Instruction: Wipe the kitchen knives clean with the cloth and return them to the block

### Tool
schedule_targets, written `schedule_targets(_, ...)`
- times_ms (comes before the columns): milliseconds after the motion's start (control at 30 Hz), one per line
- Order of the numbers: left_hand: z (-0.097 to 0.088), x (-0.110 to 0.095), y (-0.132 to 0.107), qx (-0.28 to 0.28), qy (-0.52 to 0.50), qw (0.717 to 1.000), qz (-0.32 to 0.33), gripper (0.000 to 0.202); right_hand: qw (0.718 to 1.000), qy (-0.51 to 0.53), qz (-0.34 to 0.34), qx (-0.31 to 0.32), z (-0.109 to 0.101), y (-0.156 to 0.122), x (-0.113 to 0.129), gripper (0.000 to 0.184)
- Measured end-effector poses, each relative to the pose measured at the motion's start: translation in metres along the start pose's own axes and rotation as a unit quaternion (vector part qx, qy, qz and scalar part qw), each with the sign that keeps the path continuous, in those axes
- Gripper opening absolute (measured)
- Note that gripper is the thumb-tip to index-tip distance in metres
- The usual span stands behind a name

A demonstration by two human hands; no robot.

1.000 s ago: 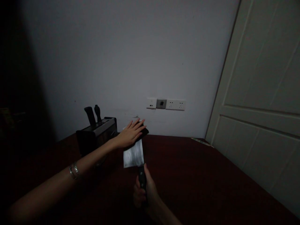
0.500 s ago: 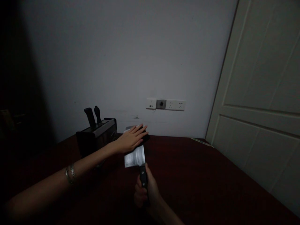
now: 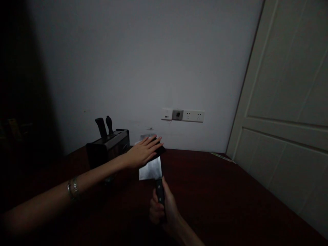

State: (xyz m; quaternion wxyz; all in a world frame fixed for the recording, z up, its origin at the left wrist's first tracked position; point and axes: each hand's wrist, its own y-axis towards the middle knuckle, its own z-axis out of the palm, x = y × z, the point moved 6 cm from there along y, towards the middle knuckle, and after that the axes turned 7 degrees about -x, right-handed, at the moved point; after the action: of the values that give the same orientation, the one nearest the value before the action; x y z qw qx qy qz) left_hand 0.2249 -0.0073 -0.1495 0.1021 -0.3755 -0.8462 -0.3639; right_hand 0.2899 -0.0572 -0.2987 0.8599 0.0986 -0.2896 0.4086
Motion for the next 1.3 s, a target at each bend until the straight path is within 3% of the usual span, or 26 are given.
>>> schedule_targets(100,0.001,0.009,0.005,0.0,0.007,1.0,-0.014,0.046,1.0,0.011,-0.004,0.001,0.002,-0.001,0.002,0.062)
schedule_targets(300,0.002,-0.04,-0.009,0.01,-0.019,0.999,0.046,0.046,0.999,0.031,-0.011,-0.01,0.0,-0.004,0.012,0.063)
schedule_targets(367,0.003,-0.046,-0.012,0.01,-0.027,0.998,0.057,0.046,0.999,0.035,-0.013,-0.018,-0.001,-0.004,0.013,0.064)
schedule_targets(433,0.006,-0.036,-0.01,0.011,-0.028,0.998,0.048,0.046,0.999,0.033,-0.006,-0.016,0.0,-0.004,0.011,0.067)
schedule_targets(567,0.012,0.001,0.001,0.016,-0.013,1.0,-0.001,0.046,1.0,0.019,0.01,0.002,0.004,-0.003,0.003,0.068)
schedule_targets(633,0.012,0.006,0.003,0.017,-0.011,1.0,-0.007,0.046,1.0,0.018,0.008,0.009,0.005,-0.002,0.003,0.068)
schedule_targets(833,0.001,-0.044,-0.01,0.012,-0.04,0.997,0.065,0.046,0.999,0.028,-0.025,0.017,0.001,-0.004,0.014,0.061)
schedule_targets(900,0.0,-0.047,-0.01,0.011,-0.043,0.996,0.072,0.046,0.999,0.029,-0.031,0.016,0.001,-0.004,0.014,0.06)
schedule_targets(967,0.0,-0.033,-0.006,0.01,-0.039,0.998,0.057,0.046,0.999,0.024,-0.024,0.023,0.003,-0.003,0.01,0.061)
schedule_targets(1100,0.005,0.021,0.011,0.011,-0.015,1.0,-0.021,0.046,0.999,0.018,-0.003,0.033,0.008,-0.003,0.001,0.062)
schedule_targets(1167,0.006,0.037,0.016,0.011,-0.004,0.999,-0.041,0.047,0.999,0.018,0.0,0.029,0.01,-0.003,-0.001,0.062)
schedule_targets(1233,0.004,0.037,0.017,0.005,0.002,0.999,-0.042,0.047,1.0,0.015,0.0,0.021,0.01,-0.004,0.0,0.062)
schedule_targets(1300,0.001,0.022,0.014,-0.004,0.003,1.0,-0.027,0.047,1.0,0.013,-0.004,0.016,0.01,-0.004,0.003,0.063)
